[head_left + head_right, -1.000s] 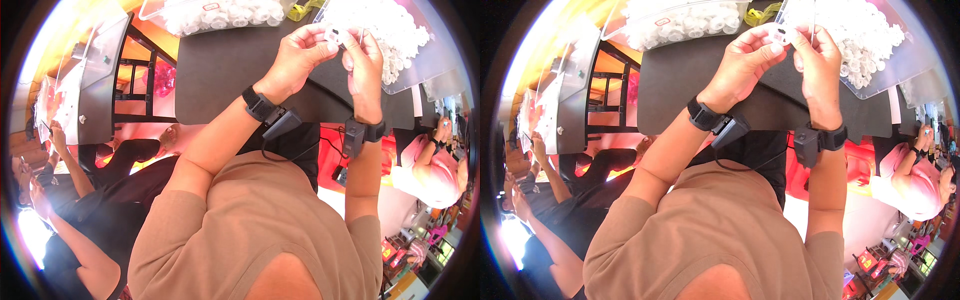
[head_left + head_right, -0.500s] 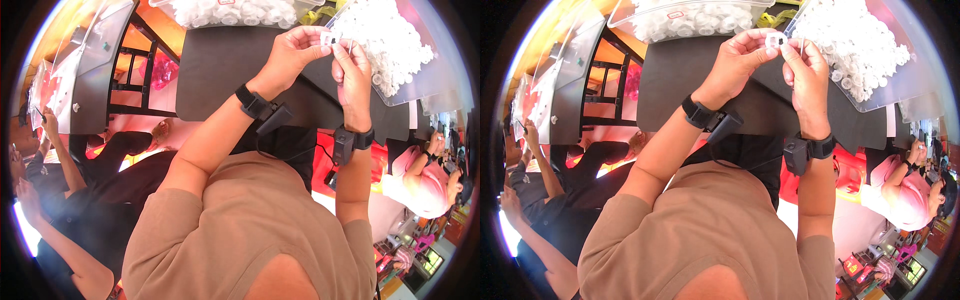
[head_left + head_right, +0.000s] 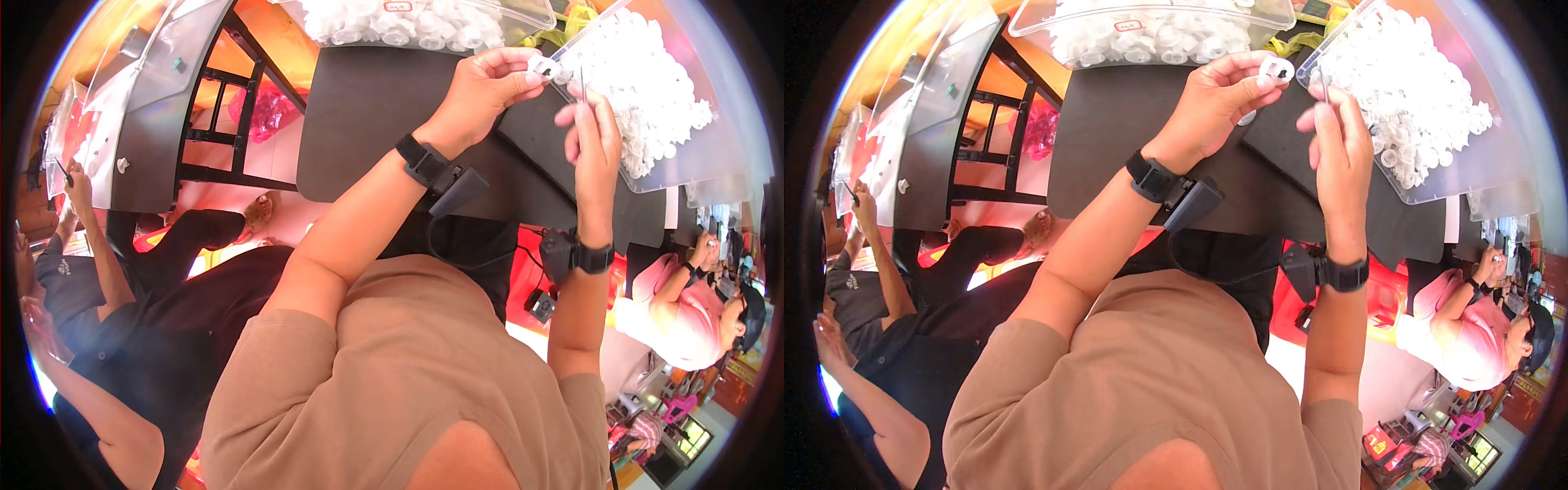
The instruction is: Cleaning and deburring small white plastic components using a metal pick tool.
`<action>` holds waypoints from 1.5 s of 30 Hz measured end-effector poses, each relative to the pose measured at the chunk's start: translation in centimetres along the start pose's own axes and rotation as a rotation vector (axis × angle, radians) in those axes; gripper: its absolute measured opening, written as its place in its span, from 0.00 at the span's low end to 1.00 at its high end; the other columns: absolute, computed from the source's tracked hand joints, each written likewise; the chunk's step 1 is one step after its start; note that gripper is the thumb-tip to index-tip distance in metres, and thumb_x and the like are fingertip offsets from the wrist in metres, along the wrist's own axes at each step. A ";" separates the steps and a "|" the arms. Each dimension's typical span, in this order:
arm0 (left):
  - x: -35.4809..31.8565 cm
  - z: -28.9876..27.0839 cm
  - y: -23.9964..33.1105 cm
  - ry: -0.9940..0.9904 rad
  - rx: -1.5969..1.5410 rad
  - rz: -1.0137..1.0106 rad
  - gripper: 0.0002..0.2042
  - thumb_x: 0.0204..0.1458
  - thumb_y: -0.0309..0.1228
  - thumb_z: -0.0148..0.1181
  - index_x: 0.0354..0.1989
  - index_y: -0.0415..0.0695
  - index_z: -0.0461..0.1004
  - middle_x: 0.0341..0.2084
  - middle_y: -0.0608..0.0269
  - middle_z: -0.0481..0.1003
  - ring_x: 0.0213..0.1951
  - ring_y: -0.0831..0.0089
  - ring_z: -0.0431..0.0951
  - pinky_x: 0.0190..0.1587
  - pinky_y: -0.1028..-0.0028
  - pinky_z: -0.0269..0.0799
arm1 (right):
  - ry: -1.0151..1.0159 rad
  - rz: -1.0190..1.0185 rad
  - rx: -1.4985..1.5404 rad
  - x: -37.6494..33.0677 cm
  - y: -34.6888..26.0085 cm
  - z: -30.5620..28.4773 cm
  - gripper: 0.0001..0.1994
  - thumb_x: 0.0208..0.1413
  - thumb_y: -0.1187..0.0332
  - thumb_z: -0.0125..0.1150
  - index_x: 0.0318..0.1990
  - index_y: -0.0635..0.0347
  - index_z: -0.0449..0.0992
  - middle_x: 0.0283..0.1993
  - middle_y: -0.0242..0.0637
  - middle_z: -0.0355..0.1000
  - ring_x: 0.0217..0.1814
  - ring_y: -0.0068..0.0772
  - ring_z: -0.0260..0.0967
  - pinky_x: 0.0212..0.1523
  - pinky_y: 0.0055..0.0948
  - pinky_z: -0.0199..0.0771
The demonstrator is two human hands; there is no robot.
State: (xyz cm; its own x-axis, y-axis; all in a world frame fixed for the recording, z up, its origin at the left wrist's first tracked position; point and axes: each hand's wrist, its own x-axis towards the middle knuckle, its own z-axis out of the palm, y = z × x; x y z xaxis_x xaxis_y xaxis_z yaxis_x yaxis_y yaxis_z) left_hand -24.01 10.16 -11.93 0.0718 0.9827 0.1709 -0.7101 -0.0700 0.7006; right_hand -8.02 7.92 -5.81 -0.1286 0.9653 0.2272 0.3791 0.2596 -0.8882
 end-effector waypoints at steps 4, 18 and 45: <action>0.2 -0.3 -0.2 -0.011 -0.102 -0.058 0.15 0.54 0.20 0.59 0.51 0.39 0.71 0.44 0.58 0.76 0.46 0.71 0.77 0.50 0.74 0.75 | 0.013 -0.123 -0.354 -1.6 -0.7 -0.3 0.15 0.61 0.72 0.47 0.53 0.56 0.74 0.27 0.34 0.74 0.25 0.22 0.67 0.30 0.26 0.67; 0.1 -1.0 -0.8 -0.006 -0.066 -0.024 0.15 0.52 0.21 0.60 0.50 0.38 0.72 0.43 0.59 0.76 0.45 0.73 0.77 0.50 0.74 0.74 | -0.050 -0.498 -0.944 -0.5 -3.5 -0.2 0.15 0.54 0.74 0.52 0.48 0.52 0.77 0.29 0.40 0.72 0.30 0.46 0.72 0.30 0.39 0.71; 0.0 -1.2 -0.9 -0.024 0.120 0.085 0.15 0.51 0.21 0.63 0.48 0.35 0.73 0.40 0.58 0.78 0.42 0.75 0.77 0.48 0.74 0.75 | -0.215 -0.540 -1.207 0.6 -5.5 -0.4 0.10 0.52 0.72 0.52 0.40 0.53 0.79 0.28 0.38 0.74 0.32 0.44 0.74 0.31 0.37 0.74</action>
State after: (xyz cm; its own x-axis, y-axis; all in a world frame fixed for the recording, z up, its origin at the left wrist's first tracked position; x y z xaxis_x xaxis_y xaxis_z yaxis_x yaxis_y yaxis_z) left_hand -24.18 10.38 -13.39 0.0327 0.9682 0.2482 -0.6258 -0.1738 0.7603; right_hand -9.81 7.05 -0.58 -0.6164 0.7399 0.2694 0.7873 0.5746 0.2235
